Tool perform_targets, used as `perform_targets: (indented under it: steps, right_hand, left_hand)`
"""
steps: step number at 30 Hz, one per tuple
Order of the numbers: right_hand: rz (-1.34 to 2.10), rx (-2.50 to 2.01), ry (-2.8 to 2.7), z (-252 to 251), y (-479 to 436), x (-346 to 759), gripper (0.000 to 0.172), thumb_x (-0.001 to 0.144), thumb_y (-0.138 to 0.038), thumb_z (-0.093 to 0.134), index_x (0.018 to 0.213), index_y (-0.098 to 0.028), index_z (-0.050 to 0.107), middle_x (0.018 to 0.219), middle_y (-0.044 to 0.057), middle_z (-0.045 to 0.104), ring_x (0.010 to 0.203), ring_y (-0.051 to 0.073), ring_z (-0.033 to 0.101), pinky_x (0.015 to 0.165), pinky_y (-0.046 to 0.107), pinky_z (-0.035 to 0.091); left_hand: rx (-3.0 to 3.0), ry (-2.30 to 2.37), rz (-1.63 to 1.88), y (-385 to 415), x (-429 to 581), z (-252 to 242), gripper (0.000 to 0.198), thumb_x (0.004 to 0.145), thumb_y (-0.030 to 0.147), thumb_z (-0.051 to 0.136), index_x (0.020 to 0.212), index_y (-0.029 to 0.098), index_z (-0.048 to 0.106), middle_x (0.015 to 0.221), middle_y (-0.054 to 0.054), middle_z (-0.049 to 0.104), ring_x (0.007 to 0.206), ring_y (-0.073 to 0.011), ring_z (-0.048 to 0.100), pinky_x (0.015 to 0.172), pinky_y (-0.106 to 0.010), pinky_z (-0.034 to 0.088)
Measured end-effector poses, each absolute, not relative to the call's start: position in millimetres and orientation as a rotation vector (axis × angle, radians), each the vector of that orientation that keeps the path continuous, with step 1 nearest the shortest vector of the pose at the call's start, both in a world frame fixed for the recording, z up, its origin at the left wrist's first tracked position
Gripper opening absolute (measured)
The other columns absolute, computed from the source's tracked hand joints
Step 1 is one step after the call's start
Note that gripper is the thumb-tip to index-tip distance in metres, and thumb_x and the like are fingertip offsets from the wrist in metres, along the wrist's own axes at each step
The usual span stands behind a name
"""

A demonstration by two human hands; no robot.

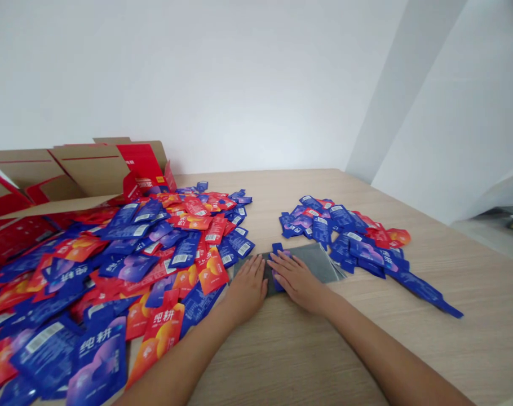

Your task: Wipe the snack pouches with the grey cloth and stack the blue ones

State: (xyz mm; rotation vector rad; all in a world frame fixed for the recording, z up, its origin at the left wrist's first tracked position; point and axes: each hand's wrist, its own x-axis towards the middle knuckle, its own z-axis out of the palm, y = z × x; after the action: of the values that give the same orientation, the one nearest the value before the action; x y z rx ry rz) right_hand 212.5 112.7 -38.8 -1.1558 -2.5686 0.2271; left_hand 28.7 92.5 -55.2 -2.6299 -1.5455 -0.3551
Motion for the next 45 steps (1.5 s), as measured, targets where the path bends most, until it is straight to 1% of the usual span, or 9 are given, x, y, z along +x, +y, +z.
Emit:
perform_targets:
  steps: [4,9,13,19,22,27,30,35,45]
  right_hand:
    - [0.190,-1.231,-2.649,-50.4,118.0,219.8,0.044,0.092,-0.027,0.031,0.135,-0.024,0.039,0.144,0.004,0.032,0.135,0.022,0.021,0.105,0.047,0.026]
    - [0.250,-1.282,-2.614,-54.1,134.1,243.1,0.044,0.089,-0.025,0.036,0.131,-0.022,0.045,0.143,0.005,0.035,0.135,0.023,0.021,0.105,0.047,0.029]
    - [0.253,-1.209,-2.471,-52.3,140.5,248.7,0.043,0.082,-0.019,0.043,0.123,-0.016,0.054,0.142,0.011,0.036,0.131,0.023,0.031,0.106,0.044,0.028]
    - [0.091,-1.293,-2.177,-32.8,137.2,253.7,0.051,0.072,-0.005,0.036,0.117,-0.016,0.057,0.126,0.011,0.053,0.118,0.022,0.045,0.101,0.043,0.035]
    - [0.116,-1.149,-2.147,-21.0,129.3,249.0,0.044,0.078,-0.010,0.037,0.117,-0.016,0.057,0.122,0.011,0.055,0.115,0.021,0.047,0.100,0.042,0.038]
    - [0.407,-0.960,-2.141,-14.5,116.4,231.8,0.035,0.090,-0.027,0.037,0.121,-0.023,0.053,0.118,0.007,0.060,0.109,0.018,0.054,0.094,0.037,0.044]
    - [0.415,-0.934,-2.230,-23.2,113.8,221.9,0.038,0.092,-0.028,0.033,0.125,-0.023,0.050,0.123,0.008,0.057,0.116,0.018,0.049,0.100,0.040,0.039]
    - [0.290,-1.030,-2.525,-44.4,109.3,206.1,0.045,0.092,-0.027,0.030,0.136,-0.022,0.038,0.143,0.006,0.035,0.134,0.019,0.024,0.106,0.045,0.029]
    - [0.147,-1.362,-2.545,-54.7,126.2,222.1,0.047,0.091,-0.024,0.029,0.134,-0.011,0.039,0.144,0.014,0.029,0.134,0.023,0.021,0.106,0.046,0.027]
  left_hand:
    - [-2.640,-1.554,-0.341,92.6,28.3,-55.0,0.047,0.089,0.024,0.035,0.130,0.002,0.039,0.138,-0.018,0.038,0.129,-0.0251,0.031,0.105,-0.041,0.030]
    - [-2.644,-1.556,-0.324,91.3,27.9,-53.1,0.047,0.089,0.025,0.035,0.129,0.001,0.040,0.139,-0.019,0.037,0.130,-0.0257,0.031,0.106,-0.040,0.029]
    - [-2.637,-1.544,-0.378,91.4,27.2,-54.9,0.046,0.089,0.026,0.034,0.129,0.003,0.040,0.138,-0.019,0.037,0.130,-0.0248,0.031,0.105,-0.040,0.030]
    - [-2.624,-1.569,-0.396,92.2,27.8,-57.6,0.046,0.089,0.026,0.034,0.129,0.004,0.040,0.138,-0.018,0.039,0.130,-0.0239,0.032,0.105,-0.039,0.029]
    - [-2.627,-1.577,-0.401,91.7,28.4,-56.5,0.046,0.089,0.026,0.034,0.128,0.004,0.041,0.138,-0.018,0.039,0.129,-0.0243,0.032,0.105,-0.040,0.029]
    - [-2.634,-1.576,-0.422,91.6,28.1,-55.5,0.046,0.088,0.025,0.035,0.128,0.003,0.041,0.136,-0.019,0.040,0.129,-0.0253,0.033,0.105,-0.042,0.030]
    - [-2.640,-1.571,-0.437,92.1,27.5,-56.5,0.045,0.087,0.024,0.035,0.127,0.003,0.041,0.136,-0.020,0.041,0.128,-0.0254,0.034,0.104,-0.043,0.030]
    - [-2.646,-1.547,-0.440,92.4,26.9,-58.0,0.046,0.087,0.024,0.035,0.128,0.003,0.040,0.136,-0.020,0.040,0.129,-0.0242,0.033,0.105,-0.041,0.031]
    - [-2.607,-1.549,-0.370,91.7,27.9,-57.0,0.046,0.088,0.025,0.035,0.128,0.003,0.042,0.137,-0.018,0.040,0.128,-0.0250,0.034,0.104,-0.040,0.031]
